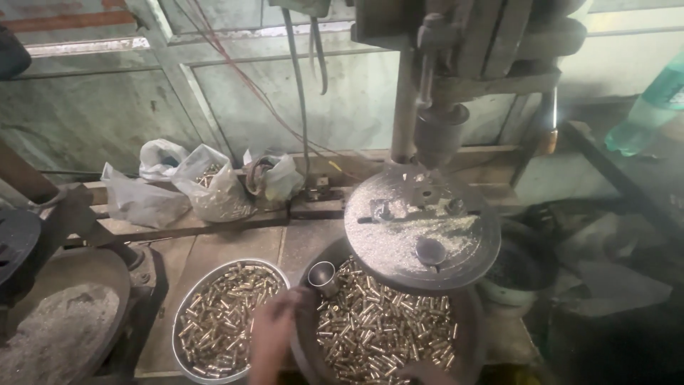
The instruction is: The person places small brass cylindrical parts into holes in a round jig plate under a bench drill press, operates the press to drill each part, then sweeps the drilled parts off the plate into a large bowl below, repeating the cycle with parts taken from a tray.
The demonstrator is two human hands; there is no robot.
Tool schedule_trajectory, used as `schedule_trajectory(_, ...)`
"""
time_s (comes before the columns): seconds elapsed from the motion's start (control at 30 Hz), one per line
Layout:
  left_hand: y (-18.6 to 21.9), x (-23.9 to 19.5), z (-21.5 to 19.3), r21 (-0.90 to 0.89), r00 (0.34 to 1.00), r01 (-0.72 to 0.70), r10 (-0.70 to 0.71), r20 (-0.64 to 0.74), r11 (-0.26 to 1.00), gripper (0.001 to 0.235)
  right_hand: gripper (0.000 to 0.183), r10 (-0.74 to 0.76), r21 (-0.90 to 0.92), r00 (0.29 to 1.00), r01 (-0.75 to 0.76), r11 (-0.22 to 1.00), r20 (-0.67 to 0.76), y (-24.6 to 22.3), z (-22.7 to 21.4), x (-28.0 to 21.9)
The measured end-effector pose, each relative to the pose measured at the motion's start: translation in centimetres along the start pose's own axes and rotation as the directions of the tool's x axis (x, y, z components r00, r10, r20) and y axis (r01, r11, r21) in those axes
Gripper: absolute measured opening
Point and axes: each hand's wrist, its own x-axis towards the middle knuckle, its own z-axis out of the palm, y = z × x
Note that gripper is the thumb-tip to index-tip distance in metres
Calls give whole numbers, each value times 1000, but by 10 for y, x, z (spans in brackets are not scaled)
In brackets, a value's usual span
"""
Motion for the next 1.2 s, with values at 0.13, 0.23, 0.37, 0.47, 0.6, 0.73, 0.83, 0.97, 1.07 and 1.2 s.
schedule_trajectory(0.13,-55,-31,64,51,876,-196,152,459,979,19,50,-16,15,1000,16,1000,-22,-213,8,27)
schedule_trajectory(0.23,-95,-47,100,119,633,-436,211,745,892,19,47,173,556,985,-155,817,20,-290,-3,27)
schedule_trajectory(0.37,-101,-63,122,41,667,-492,346,660,870,25,9,-373,35,928,372,927,5,-319,-59,23)
schedule_trajectory(0.47,-51,-98,118,-68,733,-568,542,411,820,34,17,-187,203,922,266,942,-340,-435,-107,26)
schedule_trajectory(0.6,-70,-107,136,-128,769,-581,594,236,803,38,20,-83,-101,575,0,995,-814,-542,-129,64)
schedule_trajectory(0.73,-153,-66,172,-162,567,-430,405,717,888,46,21,-94,111,634,276,955,-767,-503,-153,115)
schedule_trajectory(0.83,-181,-66,186,-100,496,-756,666,557,647,43,22,-28,107,627,177,978,-778,-486,-159,138)
schedule_trajectory(0.97,-195,-63,188,-120,491,-663,550,675,739,28,23,-43,333,710,381,863,-703,-471,-163,155)
schedule_trajectory(1.07,-188,-75,190,-198,452,-705,647,613,681,28,21,-40,427,741,429,796,-670,-471,-168,158)
schedule_trajectory(1.2,-244,-61,221,-87,499,-806,750,434,586,35,18,-25,480,766,428,765,-642,-466,-179,163)
